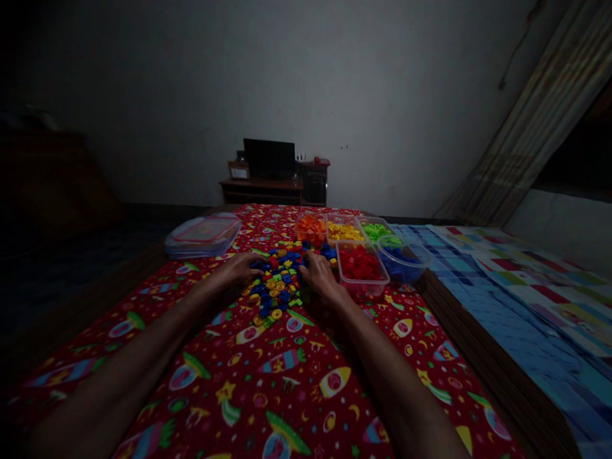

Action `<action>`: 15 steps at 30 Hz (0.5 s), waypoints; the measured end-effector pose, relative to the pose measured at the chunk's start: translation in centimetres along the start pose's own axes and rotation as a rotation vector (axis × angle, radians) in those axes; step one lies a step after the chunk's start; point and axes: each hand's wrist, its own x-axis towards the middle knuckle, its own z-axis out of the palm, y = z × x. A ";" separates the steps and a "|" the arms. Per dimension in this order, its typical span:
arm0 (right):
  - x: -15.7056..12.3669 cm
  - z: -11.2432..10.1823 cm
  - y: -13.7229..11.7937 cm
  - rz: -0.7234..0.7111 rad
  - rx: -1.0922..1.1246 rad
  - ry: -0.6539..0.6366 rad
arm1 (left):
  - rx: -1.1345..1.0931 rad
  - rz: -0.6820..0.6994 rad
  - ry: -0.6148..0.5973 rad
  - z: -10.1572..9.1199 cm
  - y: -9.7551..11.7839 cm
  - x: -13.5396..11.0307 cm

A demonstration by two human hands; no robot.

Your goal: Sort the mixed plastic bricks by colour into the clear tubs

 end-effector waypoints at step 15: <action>2.1 1.7 -2.4 -0.050 -0.355 -0.150 | -0.040 -0.057 0.082 0.6 0.7 -0.1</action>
